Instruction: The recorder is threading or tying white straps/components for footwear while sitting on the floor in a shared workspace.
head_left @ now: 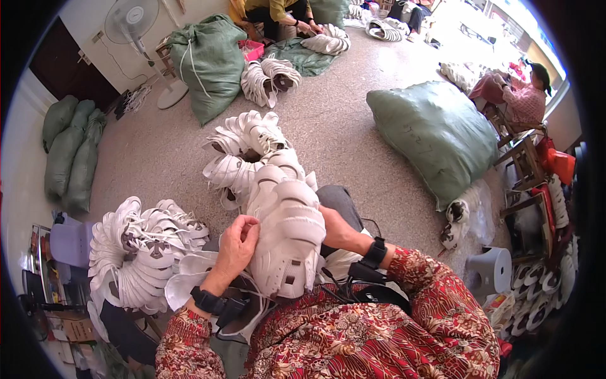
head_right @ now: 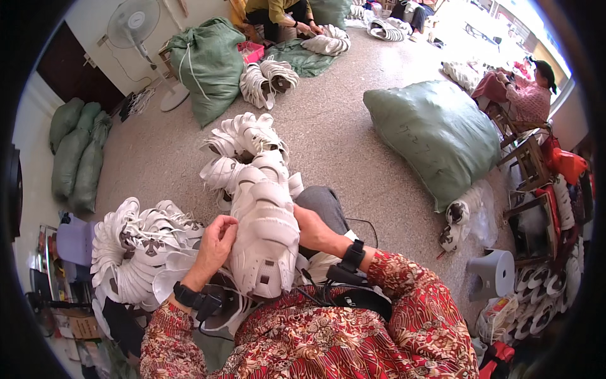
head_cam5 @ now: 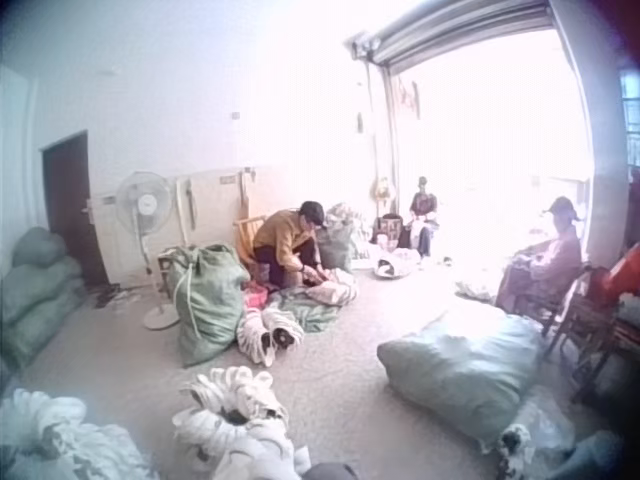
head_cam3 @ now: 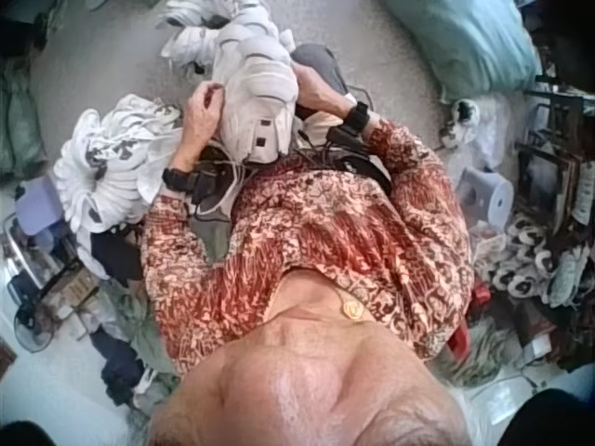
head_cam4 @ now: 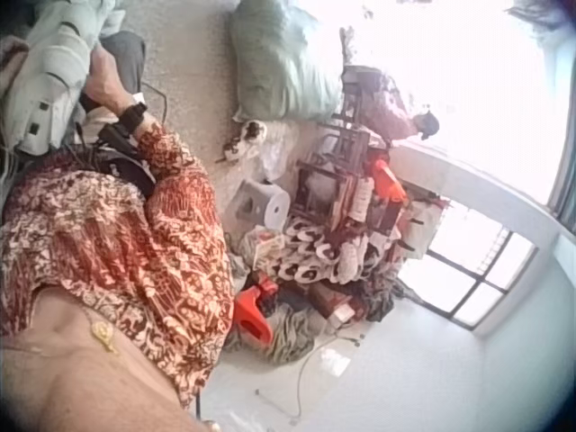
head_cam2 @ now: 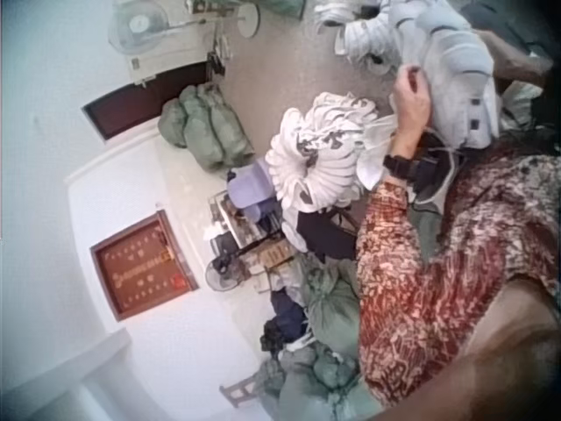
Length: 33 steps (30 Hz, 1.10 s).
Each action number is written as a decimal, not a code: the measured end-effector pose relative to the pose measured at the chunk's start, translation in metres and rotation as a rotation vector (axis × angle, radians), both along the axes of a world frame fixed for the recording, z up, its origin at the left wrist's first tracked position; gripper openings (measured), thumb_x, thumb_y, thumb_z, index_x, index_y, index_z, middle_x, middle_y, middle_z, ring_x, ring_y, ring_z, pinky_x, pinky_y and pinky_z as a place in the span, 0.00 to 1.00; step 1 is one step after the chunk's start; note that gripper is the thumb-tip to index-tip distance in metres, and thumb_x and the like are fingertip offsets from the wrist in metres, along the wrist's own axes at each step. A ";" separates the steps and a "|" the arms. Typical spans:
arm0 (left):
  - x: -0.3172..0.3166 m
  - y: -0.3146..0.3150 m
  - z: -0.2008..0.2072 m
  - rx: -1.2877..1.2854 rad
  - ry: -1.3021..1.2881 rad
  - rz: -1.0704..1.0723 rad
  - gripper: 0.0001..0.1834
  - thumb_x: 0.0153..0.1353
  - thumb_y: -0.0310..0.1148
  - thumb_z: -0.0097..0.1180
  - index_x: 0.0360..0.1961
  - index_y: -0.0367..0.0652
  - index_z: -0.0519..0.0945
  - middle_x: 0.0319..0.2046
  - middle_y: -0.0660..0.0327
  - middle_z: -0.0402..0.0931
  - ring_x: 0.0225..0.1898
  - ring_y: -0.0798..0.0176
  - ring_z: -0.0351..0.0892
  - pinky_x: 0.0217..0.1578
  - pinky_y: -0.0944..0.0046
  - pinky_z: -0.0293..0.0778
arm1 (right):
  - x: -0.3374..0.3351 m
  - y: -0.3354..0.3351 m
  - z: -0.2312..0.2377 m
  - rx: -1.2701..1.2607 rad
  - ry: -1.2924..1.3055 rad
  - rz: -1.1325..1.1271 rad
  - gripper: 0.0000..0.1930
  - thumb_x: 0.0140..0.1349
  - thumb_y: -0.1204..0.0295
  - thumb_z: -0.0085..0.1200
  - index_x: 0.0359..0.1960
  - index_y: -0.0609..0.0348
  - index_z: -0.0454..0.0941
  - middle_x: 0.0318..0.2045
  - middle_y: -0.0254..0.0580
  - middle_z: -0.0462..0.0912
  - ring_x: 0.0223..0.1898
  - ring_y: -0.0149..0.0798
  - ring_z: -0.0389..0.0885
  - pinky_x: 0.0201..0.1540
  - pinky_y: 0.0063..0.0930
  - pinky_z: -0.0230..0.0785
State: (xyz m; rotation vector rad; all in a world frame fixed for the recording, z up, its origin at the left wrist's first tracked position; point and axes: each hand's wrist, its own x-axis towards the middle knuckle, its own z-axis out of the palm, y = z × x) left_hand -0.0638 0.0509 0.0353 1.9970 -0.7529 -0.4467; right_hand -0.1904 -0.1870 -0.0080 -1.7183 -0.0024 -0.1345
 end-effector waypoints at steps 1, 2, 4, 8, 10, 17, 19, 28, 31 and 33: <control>0.000 0.000 0.008 0.070 0.036 0.018 0.12 0.64 0.32 0.59 0.44 0.35 0.77 0.38 0.52 0.80 0.28 0.59 0.81 0.32 0.62 0.77 | -0.004 -0.001 -0.004 0.142 0.075 -0.004 0.21 0.64 0.75 0.55 0.60 0.61 0.71 0.53 0.41 0.79 0.57 0.37 0.76 0.60 0.33 0.68; 0.002 0.003 0.005 0.067 0.036 0.016 0.12 0.64 0.32 0.59 0.44 0.35 0.77 0.38 0.52 0.80 0.28 0.59 0.81 0.32 0.62 0.77 | -0.010 -0.006 -0.006 0.139 0.075 -0.005 0.21 0.64 0.75 0.55 0.60 0.61 0.71 0.53 0.41 0.79 0.57 0.37 0.76 0.60 0.33 0.68; 0.001 0.014 -0.001 0.082 -0.108 -0.020 0.14 0.64 0.32 0.58 0.47 0.34 0.76 0.45 0.50 0.79 0.37 0.60 0.81 0.36 0.62 0.77 | -0.024 -0.011 0.002 0.869 0.299 0.018 0.20 0.65 0.75 0.51 0.59 0.64 0.71 0.52 0.37 0.78 0.55 0.32 0.76 0.59 0.31 0.67; 0.007 0.023 -0.019 0.015 -0.068 0.106 0.18 0.65 0.34 0.57 0.52 0.36 0.75 0.47 0.54 0.78 0.43 0.63 0.79 0.40 0.64 0.76 | -0.024 -0.004 0.035 0.585 0.170 0.041 0.21 0.68 0.65 0.56 0.57 0.66 0.72 0.55 0.38 0.76 0.53 0.28 0.75 0.59 0.26 0.66; 0.019 0.018 -0.008 0.013 0.578 0.001 0.20 0.66 0.36 0.55 0.56 0.38 0.74 0.47 0.59 0.78 0.46 0.65 0.77 0.44 0.65 0.74 | -0.016 0.008 0.058 0.569 0.136 0.051 0.22 0.66 0.61 0.60 0.54 0.66 0.74 0.49 0.38 0.79 0.47 0.26 0.76 0.52 0.23 0.70; 0.037 0.005 -0.015 -0.059 0.430 0.127 0.19 0.69 0.37 0.52 0.52 0.32 0.77 0.43 0.54 0.82 0.45 0.60 0.80 0.48 0.63 0.74 | 0.063 -0.005 0.038 0.274 0.095 0.008 0.18 0.67 0.61 0.59 0.47 0.66 0.77 0.37 0.30 0.79 0.37 0.21 0.74 0.38 0.21 0.70; 0.023 0.007 0.002 0.033 0.148 0.056 0.22 0.66 0.35 0.55 0.54 0.27 0.73 0.46 0.45 0.79 0.49 0.51 0.80 0.53 0.58 0.73 | 0.049 -0.008 0.029 0.291 0.074 -0.046 0.16 0.68 0.64 0.57 0.46 0.67 0.77 0.37 0.30 0.79 0.37 0.21 0.74 0.39 0.20 0.70; -0.086 0.051 0.023 0.380 -0.613 -0.149 0.33 0.57 0.32 0.61 0.63 0.31 0.66 0.57 0.45 0.72 0.63 0.41 0.66 0.68 0.40 0.51 | 0.021 -0.025 -0.010 0.329 0.145 -0.227 0.08 0.69 0.70 0.54 0.41 0.63 0.79 0.34 0.26 0.79 0.35 0.18 0.74 0.36 0.17 0.68; -0.030 0.046 0.019 0.488 -0.479 -0.262 0.36 0.56 0.28 0.56 0.67 0.34 0.63 0.60 0.43 0.71 0.65 0.42 0.66 0.69 0.39 0.48 | 0.042 -0.029 -0.025 0.327 0.124 -0.255 0.08 0.69 0.69 0.53 0.34 0.61 0.78 0.26 0.23 0.77 0.27 0.18 0.71 0.29 0.17 0.64; -0.010 0.039 0.030 0.462 -0.356 -0.272 0.36 0.56 0.28 0.54 0.68 0.35 0.62 0.61 0.43 0.71 0.66 0.43 0.65 0.69 0.36 0.46 | 0.052 -0.025 -0.020 0.305 0.125 -0.269 0.08 0.69 0.69 0.54 0.34 0.61 0.78 0.26 0.22 0.76 0.27 0.18 0.70 0.28 0.18 0.64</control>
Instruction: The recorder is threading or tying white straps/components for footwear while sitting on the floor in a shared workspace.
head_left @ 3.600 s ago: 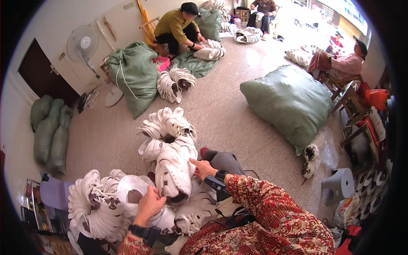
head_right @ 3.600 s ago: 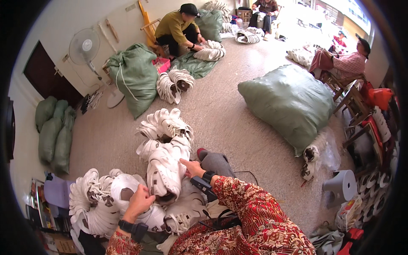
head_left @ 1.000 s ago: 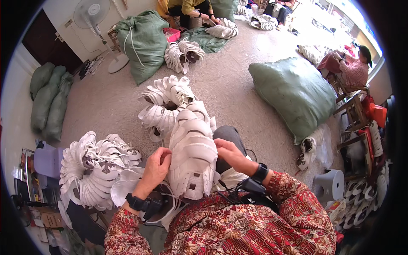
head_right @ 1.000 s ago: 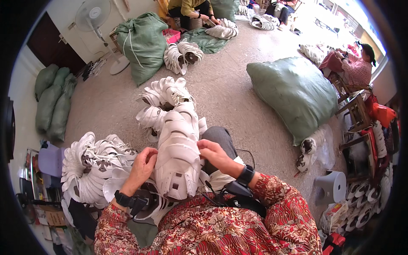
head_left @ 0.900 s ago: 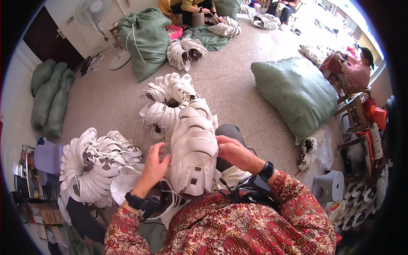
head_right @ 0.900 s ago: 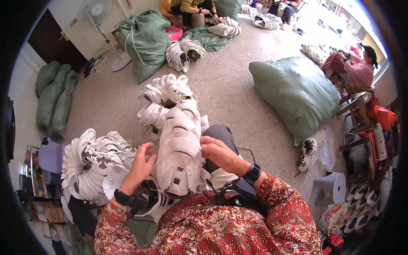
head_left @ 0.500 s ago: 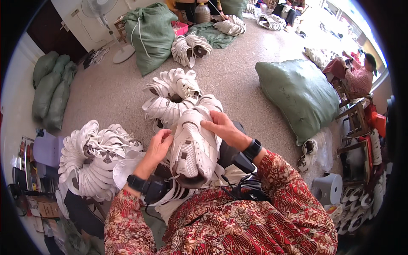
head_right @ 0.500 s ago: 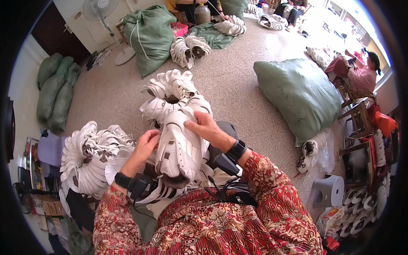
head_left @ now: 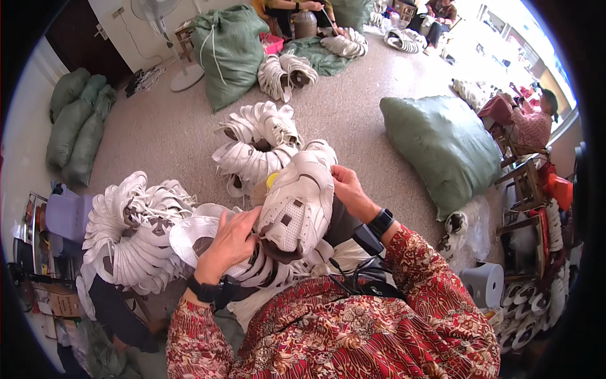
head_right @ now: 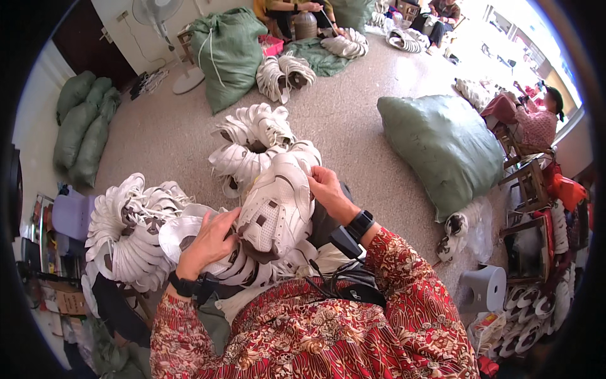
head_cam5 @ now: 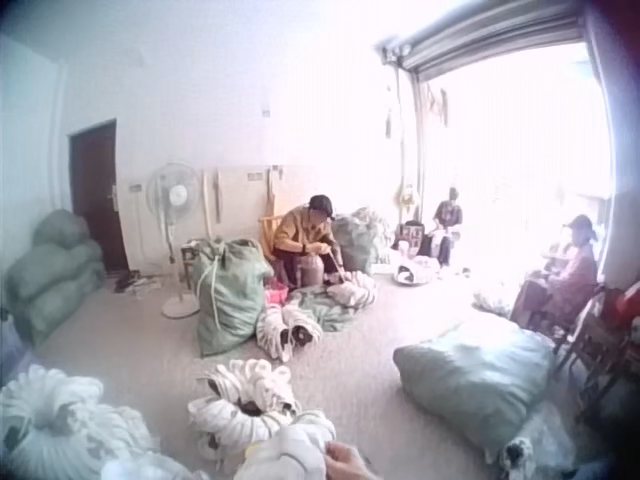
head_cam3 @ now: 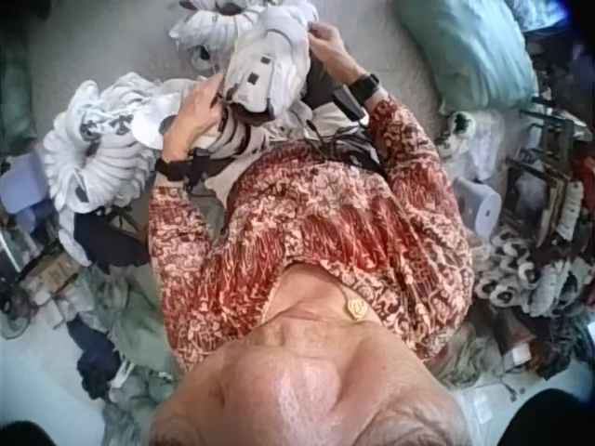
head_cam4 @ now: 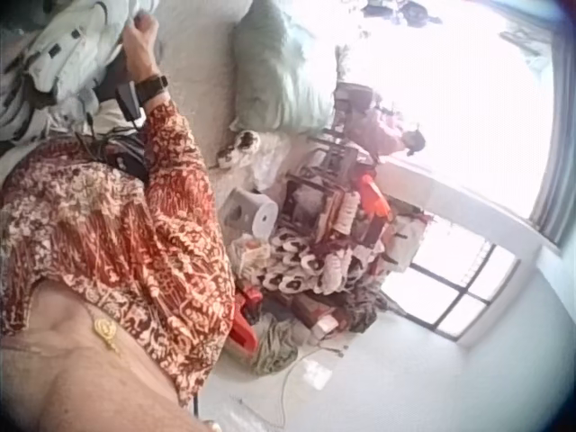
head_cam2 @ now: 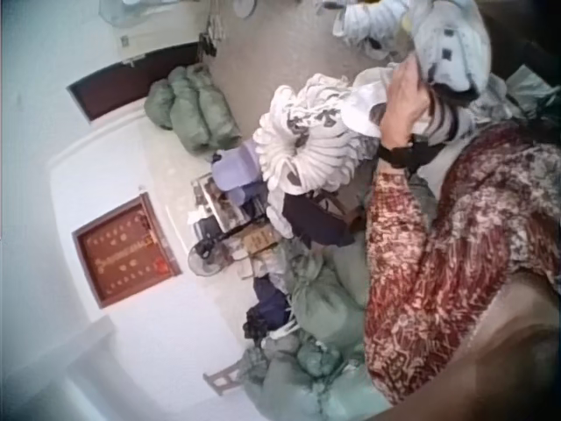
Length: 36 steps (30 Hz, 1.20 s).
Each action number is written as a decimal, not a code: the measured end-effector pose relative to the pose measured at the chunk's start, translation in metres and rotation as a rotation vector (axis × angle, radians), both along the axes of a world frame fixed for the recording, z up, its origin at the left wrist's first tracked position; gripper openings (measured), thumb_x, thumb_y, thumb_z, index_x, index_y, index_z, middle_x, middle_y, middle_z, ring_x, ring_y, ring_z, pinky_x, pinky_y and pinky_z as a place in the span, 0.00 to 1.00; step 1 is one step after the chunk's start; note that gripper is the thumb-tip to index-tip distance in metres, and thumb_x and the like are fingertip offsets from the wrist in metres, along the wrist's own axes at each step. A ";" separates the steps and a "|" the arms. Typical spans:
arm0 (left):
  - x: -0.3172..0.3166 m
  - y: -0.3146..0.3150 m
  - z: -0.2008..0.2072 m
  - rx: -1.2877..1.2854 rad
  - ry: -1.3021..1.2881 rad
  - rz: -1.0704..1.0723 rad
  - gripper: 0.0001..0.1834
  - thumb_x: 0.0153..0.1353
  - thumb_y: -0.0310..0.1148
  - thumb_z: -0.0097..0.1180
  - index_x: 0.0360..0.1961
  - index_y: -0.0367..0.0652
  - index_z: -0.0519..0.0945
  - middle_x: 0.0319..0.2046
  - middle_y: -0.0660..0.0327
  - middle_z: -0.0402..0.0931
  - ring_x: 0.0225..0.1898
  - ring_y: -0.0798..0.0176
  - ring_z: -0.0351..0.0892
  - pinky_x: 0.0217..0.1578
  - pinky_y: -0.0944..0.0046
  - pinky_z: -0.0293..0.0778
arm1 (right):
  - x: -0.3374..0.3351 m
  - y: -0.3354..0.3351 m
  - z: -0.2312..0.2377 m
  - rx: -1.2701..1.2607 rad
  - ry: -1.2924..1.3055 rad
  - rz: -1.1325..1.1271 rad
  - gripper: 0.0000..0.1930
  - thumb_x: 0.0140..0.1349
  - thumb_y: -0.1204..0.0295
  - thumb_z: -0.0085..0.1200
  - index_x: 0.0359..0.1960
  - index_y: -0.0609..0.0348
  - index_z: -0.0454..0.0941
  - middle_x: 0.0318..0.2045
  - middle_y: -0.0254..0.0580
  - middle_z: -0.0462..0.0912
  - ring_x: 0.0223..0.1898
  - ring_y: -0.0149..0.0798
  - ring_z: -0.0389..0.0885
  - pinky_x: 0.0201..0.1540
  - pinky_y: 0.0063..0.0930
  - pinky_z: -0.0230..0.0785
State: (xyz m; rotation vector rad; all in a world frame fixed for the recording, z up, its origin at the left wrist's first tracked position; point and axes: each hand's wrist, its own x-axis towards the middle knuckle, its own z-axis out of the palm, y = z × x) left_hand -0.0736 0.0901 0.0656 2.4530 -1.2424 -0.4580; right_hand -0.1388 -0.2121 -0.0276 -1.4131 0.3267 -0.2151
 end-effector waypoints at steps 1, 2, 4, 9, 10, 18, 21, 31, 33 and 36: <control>0.005 -0.005 0.001 -0.006 0.144 -0.008 0.36 0.57 0.27 0.52 0.69 0.36 0.61 0.62 0.43 0.70 0.67 0.43 0.64 0.69 0.33 0.44 | 0.000 -0.003 0.000 -0.017 0.026 -0.035 0.08 0.69 0.69 0.54 0.34 0.60 0.78 0.25 0.22 0.75 0.26 0.18 0.70 0.28 0.18 0.64; 0.003 -0.013 -0.001 -0.026 0.217 -0.023 0.39 0.55 0.26 0.50 0.71 0.37 0.57 0.63 0.41 0.69 0.67 0.42 0.65 0.70 0.34 0.42 | -0.003 -0.007 -0.001 -0.029 0.014 -0.046 0.08 0.69 0.69 0.54 0.34 0.60 0.78 0.25 0.22 0.75 0.26 0.18 0.70 0.28 0.18 0.64; -0.005 -0.015 -0.013 -0.002 0.151 -0.045 0.42 0.52 0.28 0.52 0.71 0.34 0.54 0.62 0.39 0.68 0.67 0.41 0.64 0.70 0.36 0.43 | -0.014 -0.015 -0.003 -0.197 0.008 -0.045 0.08 0.68 0.69 0.55 0.36 0.62 0.77 0.27 0.23 0.77 0.28 0.19 0.71 0.29 0.19 0.66; -0.035 -0.001 0.025 -0.078 0.103 -0.044 0.49 0.53 0.37 0.63 0.72 0.36 0.51 0.69 0.44 0.58 0.71 0.43 0.57 0.70 0.33 0.43 | -0.060 0.013 0.067 -0.710 -0.334 -0.310 0.13 0.65 0.73 0.55 0.49 0.64 0.75 0.45 0.44 0.79 0.44 0.36 0.78 0.46 0.29 0.71; -0.042 0.000 0.027 -0.107 0.031 -0.056 0.52 0.51 0.40 0.66 0.73 0.37 0.51 0.69 0.45 0.58 0.70 0.43 0.57 0.69 0.34 0.44 | -0.065 0.021 0.083 -0.827 -0.430 -0.255 0.14 0.63 0.74 0.55 0.50 0.63 0.75 0.48 0.47 0.77 0.49 0.42 0.77 0.51 0.35 0.71; -0.059 -0.023 -0.001 -0.071 -0.342 -0.014 0.52 0.53 0.46 0.68 0.70 0.30 0.53 0.56 0.41 0.69 0.57 0.43 0.71 0.62 0.45 0.62 | -0.005 0.037 0.047 -1.113 -0.514 0.255 0.12 0.67 0.72 0.50 0.50 0.60 0.77 0.54 0.45 0.76 0.65 0.50 0.66 0.69 0.46 0.53; -0.048 -0.032 -0.005 -0.012 -0.309 0.068 0.51 0.54 0.45 0.67 0.69 0.29 0.53 0.50 0.43 0.72 0.48 0.44 0.76 0.57 0.48 0.66 | 0.020 0.035 0.034 -0.944 -0.529 0.289 0.10 0.70 0.74 0.46 0.47 0.60 0.78 0.53 0.43 0.77 0.64 0.49 0.67 0.69 0.45 0.54; -0.079 -0.017 0.006 -0.184 -0.302 -0.063 0.53 0.49 0.46 0.72 0.70 0.35 0.57 0.70 0.44 0.53 0.69 0.40 0.56 0.67 0.39 0.52 | -0.057 0.008 0.074 -0.072 -0.240 0.138 0.11 0.70 0.69 0.53 0.46 0.62 0.82 0.40 0.32 0.84 0.46 0.27 0.78 0.54 0.26 0.71; -0.091 -0.023 0.013 -0.214 -0.439 -0.222 0.52 0.49 0.49 0.71 0.70 0.40 0.59 0.70 0.45 0.54 0.71 0.43 0.53 0.67 0.33 0.48 | -0.080 -0.006 0.056 -0.201 -0.051 0.214 0.10 0.70 0.68 0.53 0.44 0.62 0.82 0.36 0.33 0.85 0.42 0.28 0.80 0.50 0.27 0.72; -0.081 -0.037 -0.012 -0.194 -0.514 -0.248 0.48 0.52 0.53 0.68 0.70 0.46 0.61 0.71 0.48 0.54 0.71 0.44 0.52 0.67 0.32 0.47 | -0.119 0.009 0.026 -0.613 0.047 0.665 0.10 0.69 0.67 0.53 0.40 0.61 0.82 0.35 0.38 0.85 0.37 0.32 0.81 0.44 0.31 0.74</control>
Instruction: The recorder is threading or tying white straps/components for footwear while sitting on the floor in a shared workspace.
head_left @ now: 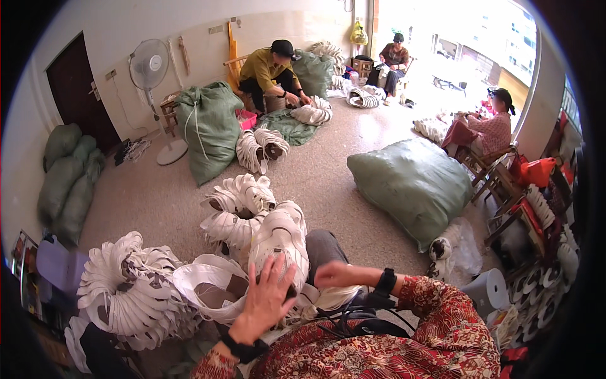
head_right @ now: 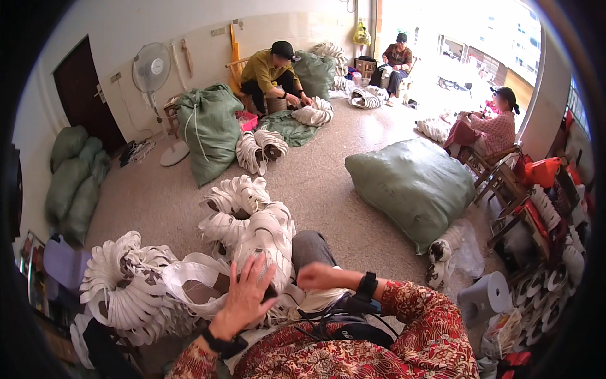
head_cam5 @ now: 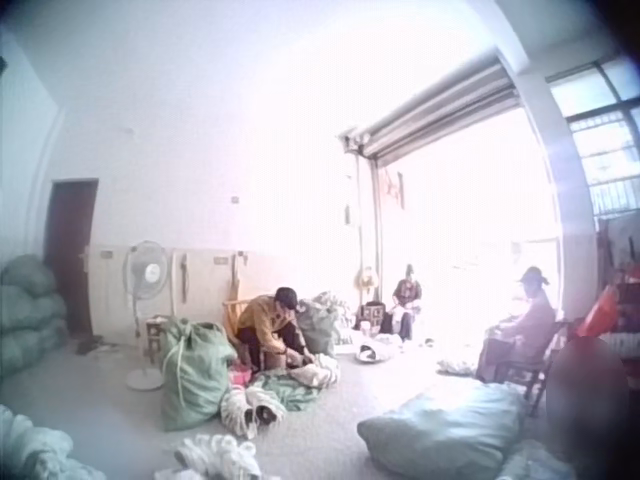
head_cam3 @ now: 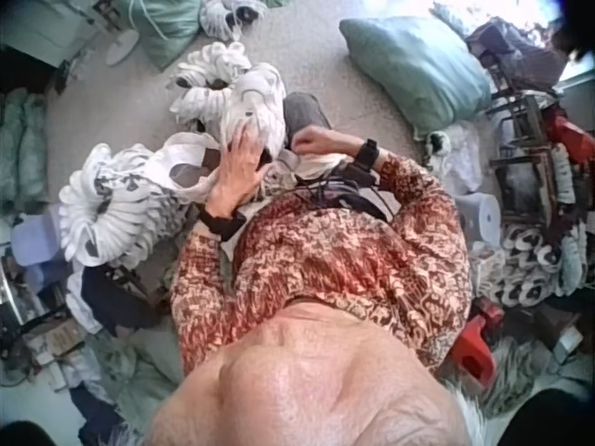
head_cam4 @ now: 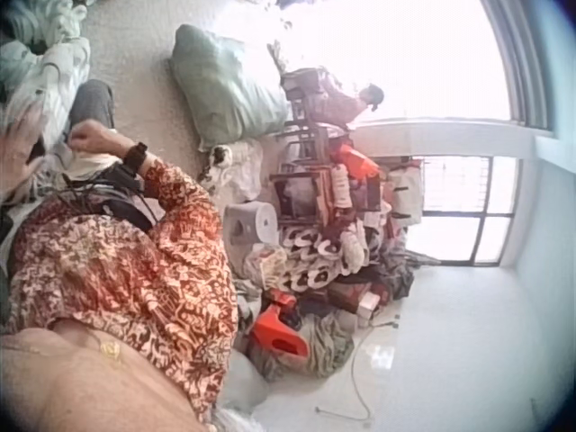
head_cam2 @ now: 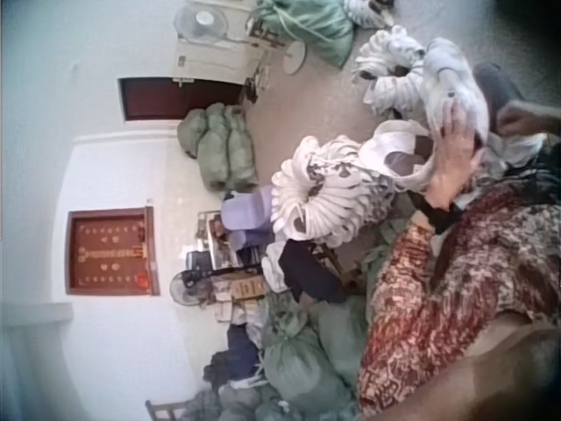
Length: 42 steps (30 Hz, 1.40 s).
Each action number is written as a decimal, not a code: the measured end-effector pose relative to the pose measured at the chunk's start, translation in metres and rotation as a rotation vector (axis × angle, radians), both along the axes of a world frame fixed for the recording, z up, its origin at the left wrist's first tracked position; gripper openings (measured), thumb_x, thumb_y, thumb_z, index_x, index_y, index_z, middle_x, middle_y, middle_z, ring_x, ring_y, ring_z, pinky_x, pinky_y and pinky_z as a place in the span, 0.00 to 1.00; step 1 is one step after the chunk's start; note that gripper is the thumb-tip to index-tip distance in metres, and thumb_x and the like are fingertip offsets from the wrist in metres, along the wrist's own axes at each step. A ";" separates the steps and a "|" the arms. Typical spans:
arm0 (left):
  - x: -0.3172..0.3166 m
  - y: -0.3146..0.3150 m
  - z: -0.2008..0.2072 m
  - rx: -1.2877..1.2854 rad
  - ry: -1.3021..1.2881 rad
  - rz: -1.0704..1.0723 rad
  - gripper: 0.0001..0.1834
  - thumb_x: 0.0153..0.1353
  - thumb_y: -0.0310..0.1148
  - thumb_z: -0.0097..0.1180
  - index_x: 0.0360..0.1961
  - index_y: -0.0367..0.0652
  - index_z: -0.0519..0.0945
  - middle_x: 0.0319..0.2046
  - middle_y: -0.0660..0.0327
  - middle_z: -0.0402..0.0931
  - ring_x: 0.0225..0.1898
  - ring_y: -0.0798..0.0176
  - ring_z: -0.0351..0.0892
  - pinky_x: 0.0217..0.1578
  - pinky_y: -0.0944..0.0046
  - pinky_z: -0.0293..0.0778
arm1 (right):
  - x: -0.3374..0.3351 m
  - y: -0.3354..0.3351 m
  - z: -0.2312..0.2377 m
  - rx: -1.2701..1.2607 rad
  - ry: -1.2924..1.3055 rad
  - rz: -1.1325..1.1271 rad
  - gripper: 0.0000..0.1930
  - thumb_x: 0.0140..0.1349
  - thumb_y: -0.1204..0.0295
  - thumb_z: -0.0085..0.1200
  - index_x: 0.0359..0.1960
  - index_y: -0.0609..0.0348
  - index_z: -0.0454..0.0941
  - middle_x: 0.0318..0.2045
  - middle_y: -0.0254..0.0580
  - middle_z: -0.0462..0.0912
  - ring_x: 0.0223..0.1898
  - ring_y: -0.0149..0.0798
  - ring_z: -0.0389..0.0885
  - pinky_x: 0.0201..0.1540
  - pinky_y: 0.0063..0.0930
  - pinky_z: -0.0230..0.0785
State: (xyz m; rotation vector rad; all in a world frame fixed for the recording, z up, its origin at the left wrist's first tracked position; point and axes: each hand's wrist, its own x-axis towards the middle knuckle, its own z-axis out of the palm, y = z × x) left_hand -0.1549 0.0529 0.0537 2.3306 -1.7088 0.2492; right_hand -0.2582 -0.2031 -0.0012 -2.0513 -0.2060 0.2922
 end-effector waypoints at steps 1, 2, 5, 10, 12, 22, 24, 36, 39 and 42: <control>0.006 -0.006 -0.010 -0.031 -0.038 0.014 0.47 0.53 0.54 0.67 0.70 0.46 0.62 0.71 0.49 0.54 0.71 0.43 0.52 0.68 0.32 0.46 | -0.010 0.008 -0.006 -0.106 0.055 0.183 0.10 0.68 0.67 0.53 0.39 0.61 0.82 0.34 0.41 0.85 0.37 0.35 0.82 0.43 0.32 0.74; 0.012 -0.011 -0.019 -0.077 -0.053 0.057 0.46 0.55 0.56 0.64 0.70 0.47 0.62 0.71 0.50 0.54 0.71 0.44 0.52 0.68 0.33 0.45 | -0.019 0.020 -0.014 -0.195 0.011 0.225 0.10 0.67 0.68 0.53 0.39 0.61 0.82 0.33 0.45 0.84 0.36 0.40 0.82 0.42 0.35 0.74; 0.012 -0.017 -0.021 -0.086 -0.036 0.077 0.46 0.55 0.57 0.63 0.70 0.48 0.61 0.71 0.50 0.53 0.71 0.44 0.51 0.68 0.33 0.44 | -0.028 0.041 -0.014 -0.317 -0.069 0.230 0.08 0.61 0.71 0.54 0.36 0.63 0.80 0.30 0.53 0.82 0.34 0.54 0.81 0.38 0.41 0.73; -0.022 -0.009 -0.015 -0.083 -0.006 0.083 0.41 0.56 0.46 0.66 0.68 0.46 0.64 0.70 0.49 0.56 0.71 0.46 0.54 0.67 0.33 0.49 | -0.026 0.043 -0.010 -0.500 -0.188 0.252 0.08 0.55 0.72 0.56 0.33 0.64 0.80 0.27 0.55 0.82 0.34 0.57 0.83 0.36 0.48 0.74; -0.035 0.000 -0.013 -0.192 0.038 0.032 0.37 0.56 0.42 0.65 0.66 0.45 0.67 0.67 0.49 0.60 0.68 0.46 0.59 0.66 0.37 0.53 | -0.026 0.037 -0.012 -0.711 -0.191 0.186 0.08 0.55 0.74 0.56 0.34 0.66 0.80 0.31 0.57 0.83 0.37 0.57 0.84 0.38 0.47 0.75; -0.062 0.021 -0.040 -0.131 0.739 -0.147 0.19 0.60 0.31 0.61 0.51 0.35 0.77 0.44 0.46 0.79 0.46 0.42 0.80 0.46 0.54 0.76 | -0.031 0.022 -0.011 -0.664 -0.115 0.264 0.08 0.54 0.77 0.53 0.34 0.66 0.80 0.33 0.57 0.84 0.40 0.57 0.84 0.40 0.47 0.75; -0.065 0.013 -0.041 -0.117 0.770 -0.125 0.18 0.61 0.31 0.61 0.51 0.34 0.77 0.45 0.46 0.80 0.47 0.44 0.81 0.47 0.56 0.76 | -0.030 0.024 0.022 -0.736 -0.101 0.281 0.08 0.55 0.77 0.53 0.35 0.66 0.80 0.33 0.58 0.83 0.40 0.57 0.84 0.40 0.46 0.75; -0.056 -0.002 -0.040 -0.208 1.505 -0.163 0.12 0.72 0.31 0.52 0.48 0.34 0.82 0.37 0.65 0.83 0.42 0.73 0.79 0.47 0.71 0.74 | -0.057 -0.007 0.113 0.765 0.051 -0.164 0.07 0.73 0.69 0.49 0.43 0.60 0.76 0.31 0.33 0.81 0.36 0.30 0.81 0.44 0.27 0.75; -0.054 -0.001 -0.035 -0.263 1.470 -0.177 0.12 0.72 0.31 0.52 0.48 0.35 0.82 0.36 0.64 0.83 0.40 0.73 0.80 0.45 0.71 0.74 | -0.056 -0.026 0.140 1.172 -0.167 -0.257 0.07 0.74 0.70 0.48 0.43 0.60 0.75 0.29 0.32 0.78 0.34 0.32 0.80 0.47 0.32 0.75; -0.043 -0.003 0.013 -0.395 1.278 -0.091 0.11 0.74 0.31 0.49 0.42 0.36 0.81 0.27 0.65 0.79 0.32 0.74 0.79 0.39 0.70 0.76 | -0.057 -0.045 0.138 1.168 -0.202 -0.263 0.07 0.74 0.69 0.48 0.44 0.60 0.74 0.26 0.31 0.75 0.31 0.30 0.77 0.45 0.32 0.74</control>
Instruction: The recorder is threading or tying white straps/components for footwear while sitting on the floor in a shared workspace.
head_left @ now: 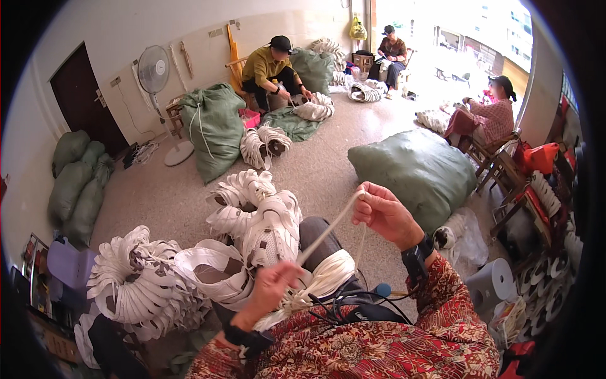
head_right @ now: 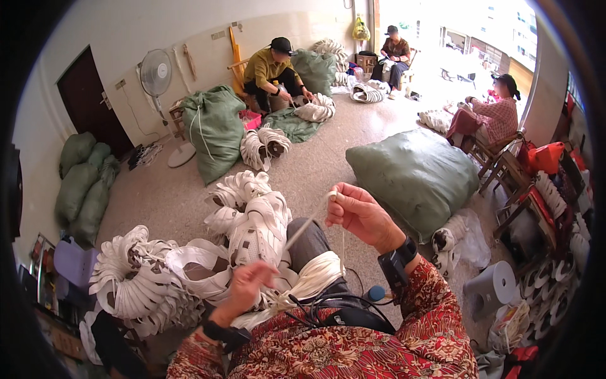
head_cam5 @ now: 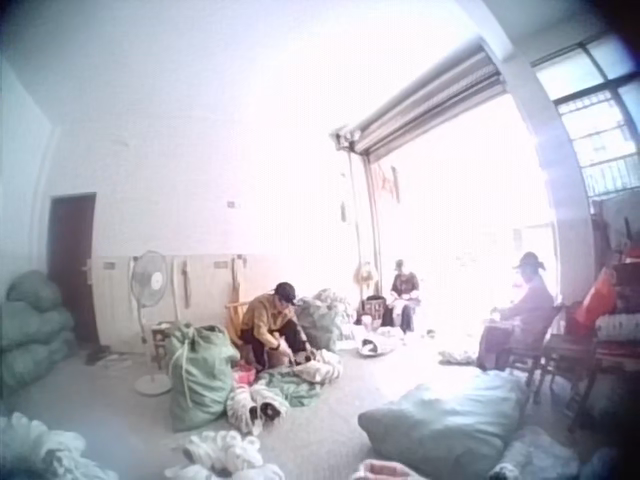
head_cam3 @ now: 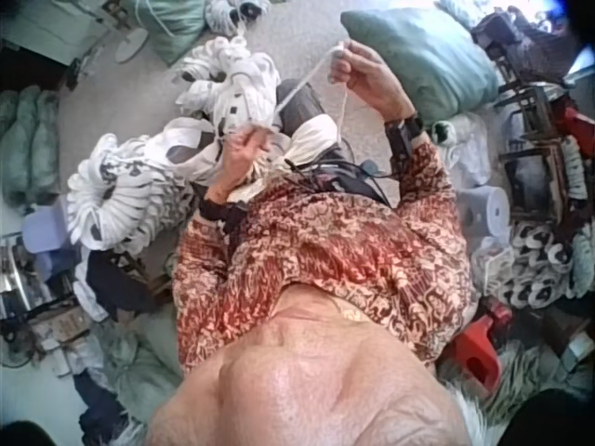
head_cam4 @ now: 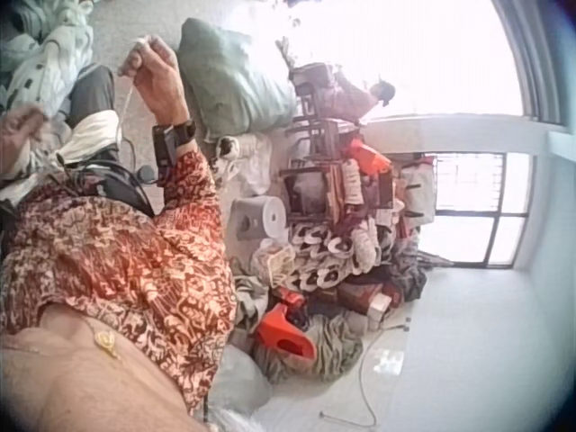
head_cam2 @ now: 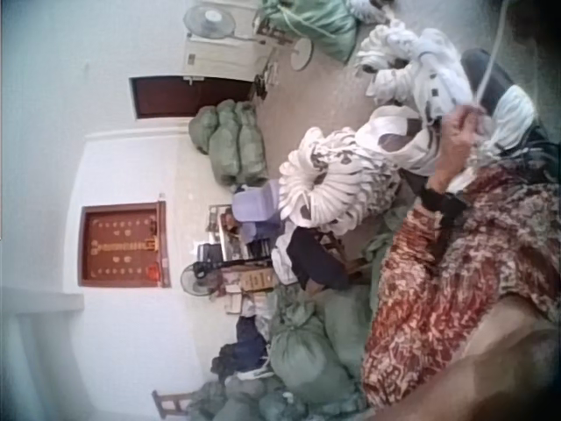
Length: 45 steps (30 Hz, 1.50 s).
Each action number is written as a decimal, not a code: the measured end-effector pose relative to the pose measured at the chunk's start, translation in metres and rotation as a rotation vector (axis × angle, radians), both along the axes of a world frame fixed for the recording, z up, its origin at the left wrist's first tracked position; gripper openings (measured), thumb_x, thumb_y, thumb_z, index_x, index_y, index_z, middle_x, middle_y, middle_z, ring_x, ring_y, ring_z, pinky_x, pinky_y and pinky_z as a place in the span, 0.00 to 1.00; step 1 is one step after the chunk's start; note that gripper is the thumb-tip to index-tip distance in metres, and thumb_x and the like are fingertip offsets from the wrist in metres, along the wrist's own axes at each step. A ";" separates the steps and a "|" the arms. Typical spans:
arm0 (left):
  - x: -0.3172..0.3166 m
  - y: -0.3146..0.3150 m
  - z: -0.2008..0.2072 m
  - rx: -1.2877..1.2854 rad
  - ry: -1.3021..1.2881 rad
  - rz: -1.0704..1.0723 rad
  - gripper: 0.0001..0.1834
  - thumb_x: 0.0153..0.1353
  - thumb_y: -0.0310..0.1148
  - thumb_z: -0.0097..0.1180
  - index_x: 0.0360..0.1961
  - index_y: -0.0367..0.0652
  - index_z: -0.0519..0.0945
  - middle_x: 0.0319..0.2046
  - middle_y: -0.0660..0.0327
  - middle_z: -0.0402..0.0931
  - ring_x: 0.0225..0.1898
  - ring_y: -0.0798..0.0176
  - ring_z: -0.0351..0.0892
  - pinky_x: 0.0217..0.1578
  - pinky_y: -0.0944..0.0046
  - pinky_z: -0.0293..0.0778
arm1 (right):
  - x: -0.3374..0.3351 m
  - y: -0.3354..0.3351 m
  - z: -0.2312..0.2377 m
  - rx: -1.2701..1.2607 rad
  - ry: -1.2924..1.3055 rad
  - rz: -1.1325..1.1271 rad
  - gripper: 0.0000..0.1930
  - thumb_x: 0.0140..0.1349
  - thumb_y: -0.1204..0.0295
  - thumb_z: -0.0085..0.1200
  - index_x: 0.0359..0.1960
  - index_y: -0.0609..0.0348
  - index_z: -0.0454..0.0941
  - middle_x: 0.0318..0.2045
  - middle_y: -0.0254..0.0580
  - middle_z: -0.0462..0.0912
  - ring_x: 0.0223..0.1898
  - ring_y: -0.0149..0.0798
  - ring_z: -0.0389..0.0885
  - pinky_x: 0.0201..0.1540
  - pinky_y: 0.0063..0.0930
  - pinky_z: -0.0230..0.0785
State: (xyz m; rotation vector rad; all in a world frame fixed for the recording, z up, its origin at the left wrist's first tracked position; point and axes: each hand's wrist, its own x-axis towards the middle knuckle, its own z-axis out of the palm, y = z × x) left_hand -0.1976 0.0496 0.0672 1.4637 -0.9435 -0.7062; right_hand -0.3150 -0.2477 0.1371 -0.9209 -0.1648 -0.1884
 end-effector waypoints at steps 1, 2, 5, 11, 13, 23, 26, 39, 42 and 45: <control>0.003 -0.003 0.027 -0.165 0.049 0.100 0.10 0.74 0.31 0.48 0.41 0.39 0.80 0.23 0.67 0.74 0.26 0.74 0.77 0.32 0.72 0.76 | -0.004 -0.003 0.000 -0.052 0.018 -0.005 0.07 0.74 0.69 0.48 0.43 0.60 0.74 0.26 0.31 0.74 0.30 0.29 0.76 0.43 0.30 0.74; 0.009 0.004 0.060 -0.204 -0.060 0.202 0.09 0.74 0.32 0.49 0.41 0.41 0.80 0.21 0.69 0.73 0.21 0.74 0.74 0.26 0.73 0.74 | -0.011 0.001 -0.002 -0.190 0.060 -0.052 0.08 0.74 0.69 0.49 0.42 0.60 0.76 0.25 0.29 0.74 0.27 0.25 0.74 0.35 0.23 0.71; 0.035 0.031 0.134 -0.471 -0.220 0.536 0.09 0.74 0.37 0.50 0.41 0.45 0.79 0.16 0.73 0.61 0.15 0.79 0.57 0.14 0.75 0.56 | -0.021 0.011 -0.012 -0.613 0.255 0.136 0.09 0.73 0.70 0.50 0.44 0.63 0.79 0.24 0.26 0.75 0.25 0.21 0.71 0.29 0.17 0.66; 0.072 0.085 0.191 -0.203 -0.613 0.787 0.10 0.74 0.30 0.47 0.40 0.41 0.80 0.18 0.76 0.58 0.18 0.82 0.52 0.17 0.75 0.46 | -0.029 0.019 -0.012 -0.599 0.339 0.181 0.11 0.71 0.68 0.52 0.36 0.63 0.82 0.21 0.27 0.76 0.23 0.21 0.71 0.25 0.16 0.63; 0.087 0.113 0.165 0.018 -0.693 0.742 0.09 0.73 0.30 0.48 0.40 0.40 0.80 0.18 0.74 0.59 0.19 0.81 0.54 0.18 0.73 0.49 | -0.025 0.002 -0.027 -0.334 0.190 0.140 0.15 0.72 0.66 0.49 0.27 0.60 0.77 0.24 0.34 0.79 0.23 0.29 0.75 0.28 0.21 0.67; 0.062 0.134 0.052 0.740 -0.931 0.335 0.08 0.64 0.29 0.50 0.33 0.39 0.80 0.27 0.43 0.79 0.34 0.37 0.80 0.35 0.45 0.74 | -0.027 -0.065 -0.072 0.434 -0.125 -0.203 0.22 0.76 0.59 0.43 0.23 0.53 0.72 0.38 0.37 0.82 0.45 0.39 0.80 0.61 0.43 0.70; 0.060 0.133 0.061 0.698 -1.029 0.334 0.07 0.63 0.29 0.51 0.33 0.38 0.79 0.25 0.43 0.78 0.33 0.39 0.81 0.34 0.45 0.74 | -0.030 -0.088 -0.069 0.441 -0.117 -0.290 0.15 0.74 0.63 0.48 0.29 0.57 0.75 0.35 0.36 0.82 0.40 0.35 0.80 0.54 0.37 0.75; 0.028 -0.022 0.009 0.500 -0.786 0.332 0.22 0.56 0.35 0.66 0.47 0.33 0.75 0.42 0.46 0.77 0.44 0.42 0.80 0.43 0.51 0.77 | 0.084 0.039 -0.096 -0.081 0.287 -0.128 0.11 0.70 0.74 0.52 0.51 0.63 0.74 0.39 0.44 0.83 0.41 0.39 0.84 0.50 0.33 0.79; 0.030 -0.042 -0.030 0.252 -0.993 0.548 0.26 0.51 0.33 0.71 0.49 0.36 0.75 0.32 0.51 0.78 0.33 0.49 0.80 0.35 0.54 0.75 | 0.098 0.064 -0.093 -0.162 0.223 -0.091 0.14 0.69 0.76 0.51 0.54 0.68 0.71 0.38 0.47 0.84 0.40 0.37 0.86 0.47 0.28 0.79; 0.028 -0.045 -0.039 0.288 -0.814 0.563 0.29 0.50 0.31 0.71 0.52 0.36 0.73 0.27 0.54 0.78 0.27 0.51 0.79 0.31 0.56 0.75 | 0.100 0.065 -0.123 -0.404 0.306 -0.027 0.15 0.71 0.73 0.52 0.54 0.70 0.71 0.36 0.41 0.84 0.37 0.32 0.84 0.45 0.26 0.78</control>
